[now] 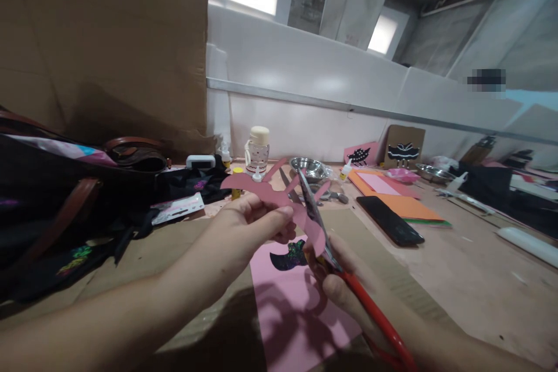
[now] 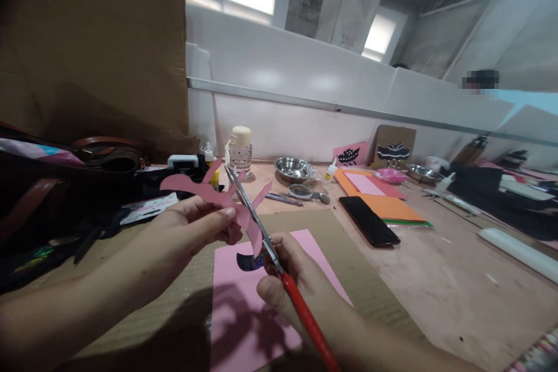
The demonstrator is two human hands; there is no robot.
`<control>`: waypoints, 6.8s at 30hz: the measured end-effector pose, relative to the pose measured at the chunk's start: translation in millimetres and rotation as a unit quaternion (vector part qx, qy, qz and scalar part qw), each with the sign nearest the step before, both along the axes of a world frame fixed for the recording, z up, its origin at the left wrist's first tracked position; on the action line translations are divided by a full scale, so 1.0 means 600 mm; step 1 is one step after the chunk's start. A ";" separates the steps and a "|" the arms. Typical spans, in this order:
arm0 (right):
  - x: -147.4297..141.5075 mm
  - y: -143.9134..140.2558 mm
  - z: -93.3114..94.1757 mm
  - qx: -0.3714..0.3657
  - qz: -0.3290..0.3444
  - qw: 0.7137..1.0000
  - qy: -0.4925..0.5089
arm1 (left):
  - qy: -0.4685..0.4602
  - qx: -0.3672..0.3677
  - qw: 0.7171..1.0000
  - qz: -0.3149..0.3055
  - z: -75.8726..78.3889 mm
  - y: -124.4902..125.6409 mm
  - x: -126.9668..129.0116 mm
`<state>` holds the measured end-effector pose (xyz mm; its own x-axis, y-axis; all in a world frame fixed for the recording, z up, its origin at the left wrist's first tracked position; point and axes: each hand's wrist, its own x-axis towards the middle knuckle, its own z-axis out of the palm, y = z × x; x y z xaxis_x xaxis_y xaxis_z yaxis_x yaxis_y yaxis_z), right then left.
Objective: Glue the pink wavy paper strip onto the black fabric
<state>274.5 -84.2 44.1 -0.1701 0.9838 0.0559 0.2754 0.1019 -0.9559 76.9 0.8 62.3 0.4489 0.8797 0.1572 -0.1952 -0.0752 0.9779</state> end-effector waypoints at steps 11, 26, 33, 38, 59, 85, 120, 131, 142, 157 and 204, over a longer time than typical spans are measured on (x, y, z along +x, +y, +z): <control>-0.002 -0.008 -0.017 0.019 -0.033 0.999 -0.022 | 0.002 -0.011 1.000 0.010 0.002 -0.004 0.004; 0.000 -0.012 -0.010 -0.057 -0.044 0.997 -0.025 | 0.021 -0.005 1.000 0.002 0.008 0.001 0.004; -0.002 -0.012 -0.006 -0.037 -0.048 0.998 -0.035 | 0.023 0.009 1.000 -0.010 0.010 0.001 0.002; 0.003 -0.011 -0.015 -0.031 -0.048 0.998 -0.034 | 0.028 0.013 0.999 -0.009 0.009 0.001 0.003; 0.002 -0.012 -0.011 -0.052 -0.042 0.998 -0.023 | 0.020 0.026 0.999 -0.031 0.008 0.004 -0.001; 0.002 -0.012 -0.007 -0.065 -0.046 0.996 -0.036 | 0.006 0.026 1.000 0.006 0.016 0.004 -0.004; 0.008 -0.005 -0.027 0.015 -0.050 0.998 -0.041 | 0.028 0.052 0.998 0.014 0.019 0.019 -0.007; 0.015 0.002 -0.026 0.081 -0.025 0.995 -0.050 | 0.011 0.077 0.997 0.009 0.007 0.032 -0.010; 0.010 0.002 -0.018 0.049 -0.029 0.998 -0.025 | 0.028 0.123 0.992 0.025 0.008 0.038 -0.016; 0.014 -0.009 -0.027 0.045 -0.057 0.996 -0.055 | 0.139 0.170 0.975 0.036 0.029 0.010 -0.012; 0.002 -0.005 -0.014 0.002 -0.019 1.000 -0.021 | 0.151 0.152 0.976 0.033 0.020 0.002 -0.005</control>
<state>275.4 -87.3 35.6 -0.1355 0.9893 0.0534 0.3193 0.0947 -0.9429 73.9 1.9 74.2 0.4588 0.8415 0.2852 0.1133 -0.3738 0.9206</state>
